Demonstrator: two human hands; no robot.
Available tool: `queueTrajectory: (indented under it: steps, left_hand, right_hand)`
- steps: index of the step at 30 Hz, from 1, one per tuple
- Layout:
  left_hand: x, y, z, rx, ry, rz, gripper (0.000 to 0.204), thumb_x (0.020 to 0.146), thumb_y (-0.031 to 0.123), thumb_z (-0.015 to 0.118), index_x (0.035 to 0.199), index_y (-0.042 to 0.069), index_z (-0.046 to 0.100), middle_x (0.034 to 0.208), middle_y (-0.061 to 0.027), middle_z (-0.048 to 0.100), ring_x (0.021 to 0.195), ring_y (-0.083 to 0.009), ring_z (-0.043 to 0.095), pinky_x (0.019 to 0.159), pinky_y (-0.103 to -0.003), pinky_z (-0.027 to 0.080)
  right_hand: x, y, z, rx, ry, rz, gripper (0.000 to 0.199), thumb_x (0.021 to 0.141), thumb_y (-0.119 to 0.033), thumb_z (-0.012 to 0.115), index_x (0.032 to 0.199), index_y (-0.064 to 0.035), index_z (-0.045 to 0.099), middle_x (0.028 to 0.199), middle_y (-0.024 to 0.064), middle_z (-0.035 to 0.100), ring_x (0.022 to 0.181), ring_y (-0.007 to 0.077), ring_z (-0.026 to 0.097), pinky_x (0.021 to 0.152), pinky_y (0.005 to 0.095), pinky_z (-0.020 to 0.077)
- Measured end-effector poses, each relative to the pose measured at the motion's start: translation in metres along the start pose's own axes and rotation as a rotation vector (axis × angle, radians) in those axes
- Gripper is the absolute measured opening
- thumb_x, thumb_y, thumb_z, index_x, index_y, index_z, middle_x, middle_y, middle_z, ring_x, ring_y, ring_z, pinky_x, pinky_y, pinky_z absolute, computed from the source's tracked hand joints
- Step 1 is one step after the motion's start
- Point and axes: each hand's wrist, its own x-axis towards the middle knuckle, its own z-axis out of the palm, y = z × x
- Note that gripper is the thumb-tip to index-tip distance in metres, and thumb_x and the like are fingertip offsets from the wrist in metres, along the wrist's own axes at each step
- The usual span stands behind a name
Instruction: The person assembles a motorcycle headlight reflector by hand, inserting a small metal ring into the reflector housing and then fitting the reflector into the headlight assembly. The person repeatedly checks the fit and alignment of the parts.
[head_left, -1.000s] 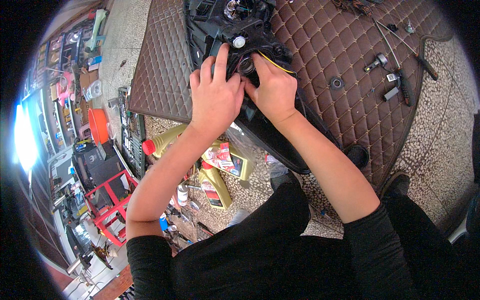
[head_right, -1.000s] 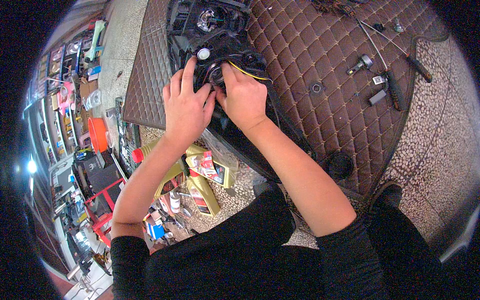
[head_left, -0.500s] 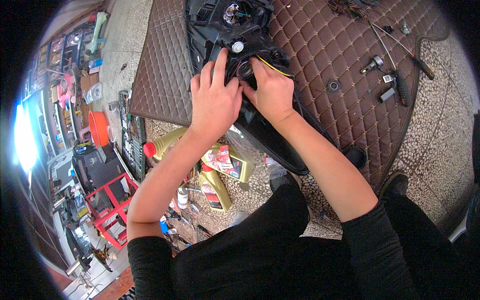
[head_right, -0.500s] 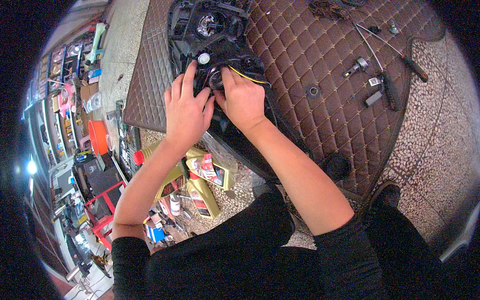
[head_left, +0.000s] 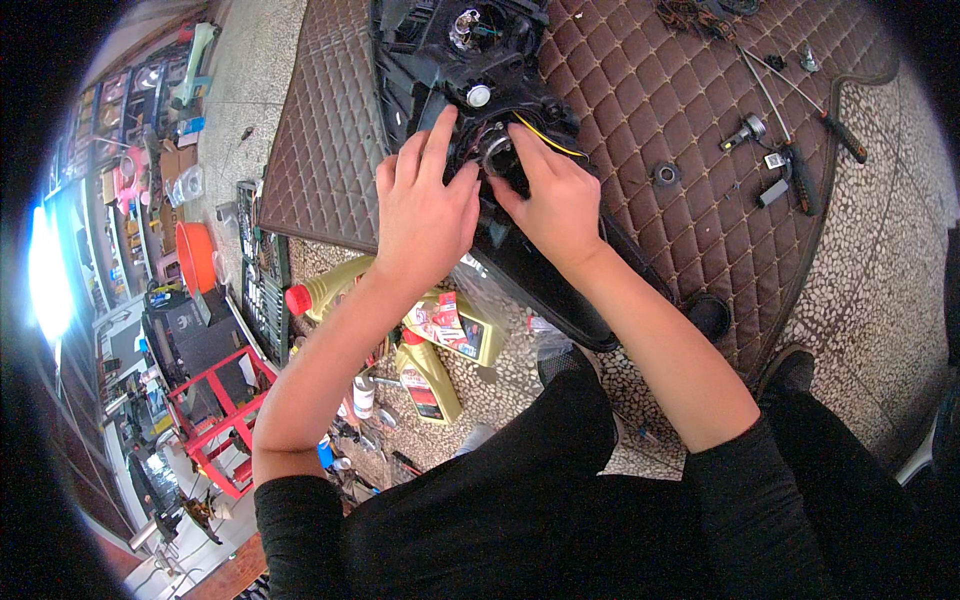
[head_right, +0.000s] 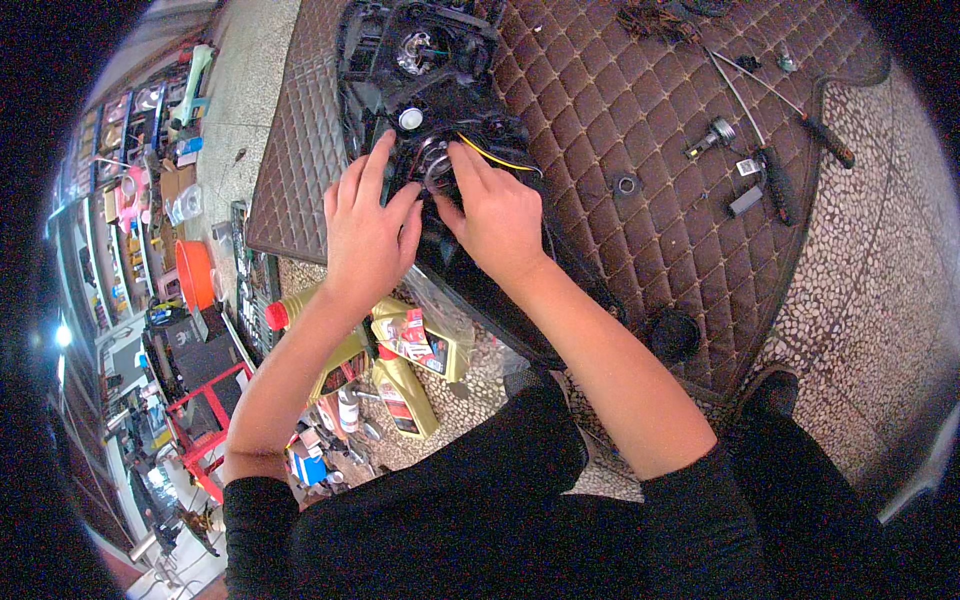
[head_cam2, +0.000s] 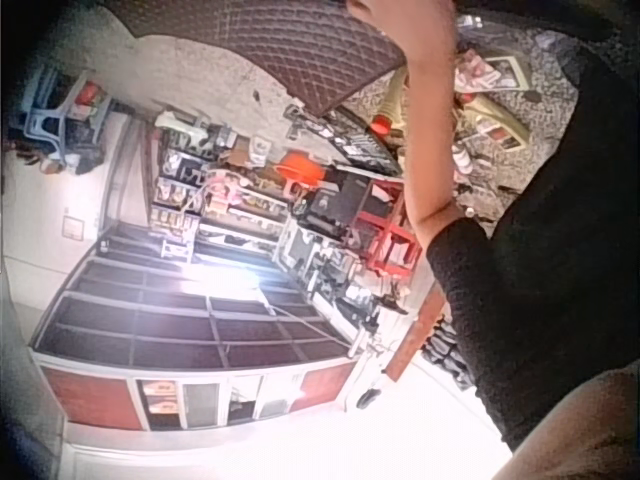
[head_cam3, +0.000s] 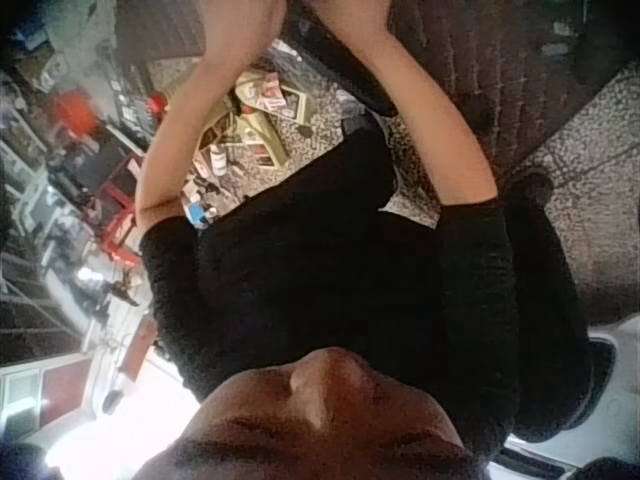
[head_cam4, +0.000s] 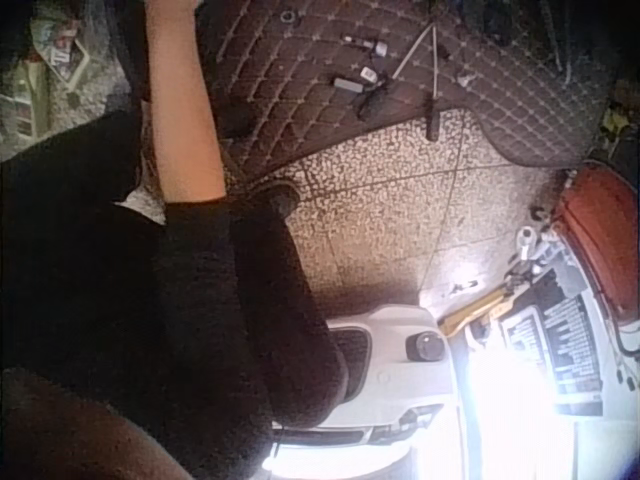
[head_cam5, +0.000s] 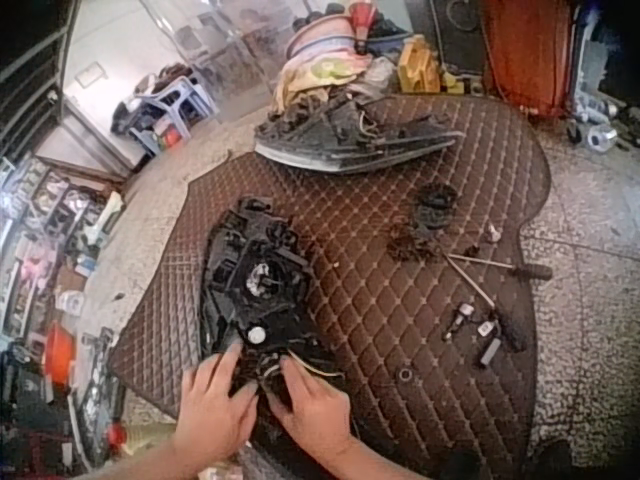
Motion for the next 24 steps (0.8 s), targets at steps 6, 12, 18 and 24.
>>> queueTrajectory:
  steps: [6, 12, 18, 24]
  left_hand:
    - [-0.009, 0.003, -0.011, -0.062, 0.015, -0.003, 0.024, 0.084, 0.011, 0.072, 0.107, 0.008, 0.07, 0.14, -0.0136, 0.054, 0.12, -0.0354, 0.054, 0.098, -0.049, 0.042]
    - [0.005, 0.01, -0.021, -0.304, 0.064, 0.088, 0.023, 0.082, 0.001, 0.072, 0.105, 0.003, 0.067, 0.109, -0.0125, 0.062, 0.096, -0.0331, 0.061, 0.084, -0.044, 0.049]
    - [0.083, 0.044, 0.013, -0.509, -0.035, 0.42, 0.03, 0.085, 0.002, 0.067, 0.115, 0.0, 0.065, 0.117, -0.0158, 0.063, 0.111, -0.036, 0.063, 0.097, -0.043, 0.053]
    - [0.146, 0.108, 0.076, -0.462, -0.4, 0.402, 0.052, 0.077, 0.011, 0.081, 0.124, 0.004, 0.06, 0.114, -0.0155, 0.063, 0.11, -0.0379, 0.064, 0.095, -0.048, 0.053]
  right_hand:
    - [-0.012, -0.006, -0.029, 0.035, -0.076, 0.075, 0.061, 0.075, -0.019, 0.085, 0.13, -0.0017, 0.064, 0.124, 0.0154, 0.072, 0.094, 0.0297, 0.075, 0.079, 0.0384, 0.0605]
    - [-0.017, -0.002, -0.052, 0.055, -0.036, 0.184, 0.063, 0.076, -0.02, 0.086, 0.132, -0.0033, 0.063, 0.113, 0.0149, 0.074, 0.086, 0.0269, 0.074, 0.077, 0.0367, 0.0598]
    - [-0.008, 0.016, -0.108, 0.243, 0.341, 0.614, 0.061, 0.081, -0.02, 0.089, 0.133, -0.0001, 0.065, 0.084, 0.0078, 0.073, 0.074, 0.0121, 0.069, 0.062, 0.0297, 0.0569]
    - [0.025, 0.085, -0.166, 0.064, 0.429, 0.637, 0.061, 0.083, -0.02, 0.087, 0.133, 0.0075, 0.063, 0.106, 0.0114, 0.075, 0.076, 0.0109, 0.068, 0.066, 0.0266, 0.053]
